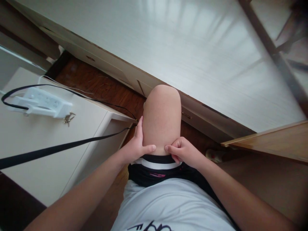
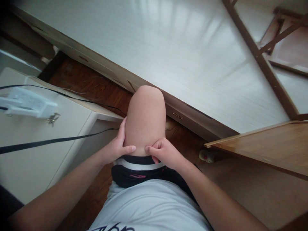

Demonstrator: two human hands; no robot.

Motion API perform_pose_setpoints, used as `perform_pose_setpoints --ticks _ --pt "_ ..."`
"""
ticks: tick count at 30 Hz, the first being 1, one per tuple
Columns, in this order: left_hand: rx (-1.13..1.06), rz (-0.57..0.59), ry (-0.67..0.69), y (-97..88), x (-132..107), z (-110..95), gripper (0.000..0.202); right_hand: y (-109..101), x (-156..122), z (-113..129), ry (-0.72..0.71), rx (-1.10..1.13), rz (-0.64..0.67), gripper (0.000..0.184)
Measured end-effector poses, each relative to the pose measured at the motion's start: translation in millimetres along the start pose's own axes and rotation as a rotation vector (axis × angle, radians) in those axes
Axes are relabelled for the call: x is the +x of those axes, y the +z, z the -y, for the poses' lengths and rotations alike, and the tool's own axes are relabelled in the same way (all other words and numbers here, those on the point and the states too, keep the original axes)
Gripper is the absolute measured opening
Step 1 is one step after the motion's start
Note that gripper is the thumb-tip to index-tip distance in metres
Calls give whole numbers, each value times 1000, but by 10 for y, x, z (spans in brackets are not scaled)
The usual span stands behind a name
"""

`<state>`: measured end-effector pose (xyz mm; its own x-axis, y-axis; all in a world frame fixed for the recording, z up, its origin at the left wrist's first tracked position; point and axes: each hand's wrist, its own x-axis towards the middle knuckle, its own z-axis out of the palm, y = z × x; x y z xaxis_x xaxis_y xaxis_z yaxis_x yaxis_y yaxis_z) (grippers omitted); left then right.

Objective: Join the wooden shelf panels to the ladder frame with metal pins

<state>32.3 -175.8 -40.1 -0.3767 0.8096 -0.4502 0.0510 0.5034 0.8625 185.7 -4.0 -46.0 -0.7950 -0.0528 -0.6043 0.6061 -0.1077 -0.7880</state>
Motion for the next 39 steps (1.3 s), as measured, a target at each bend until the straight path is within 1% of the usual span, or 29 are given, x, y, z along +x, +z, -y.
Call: perform_pose_setpoints --ticks 2,5,8,15,21,25,30,32,35,37,39 --pt "-12 43 23 -23 -20 29 120 1 -22 -58 -15 20 -5 56" --pt "35 -3 33 12 -18 28 125 7 -45 -72 -23 27 -11 59" --pt "106 -40 10 73 17 -11 128 -1 -60 -43 -31 9 -14 60" --pt "207 -90 16 162 96 -91 126 -36 -86 -52 -56 13 -41 58" --pt "232 -88 29 245 148 -192 123 -54 -142 -107 -69 -19 -84 58" --pt "270 -81 12 287 200 -258 122 -78 -193 -147 -96 -14 -124 57" --pt "336 -98 -22 343 222 -309 121 -118 -239 -215 -148 1 -150 55" --pt "351 -143 -31 383 216 -304 121 -126 -258 -237 -165 6 -163 54" --pt "415 -281 -58 459 220 -271 118 -148 -292 -257 -219 10 -183 50" --pt "458 -358 -27 508 235 -251 116 -177 -317 -260 -248 0 -185 48" --pt "495 -399 -34 545 249 -243 115 -212 -337 -259 -263 -26 -171 48"
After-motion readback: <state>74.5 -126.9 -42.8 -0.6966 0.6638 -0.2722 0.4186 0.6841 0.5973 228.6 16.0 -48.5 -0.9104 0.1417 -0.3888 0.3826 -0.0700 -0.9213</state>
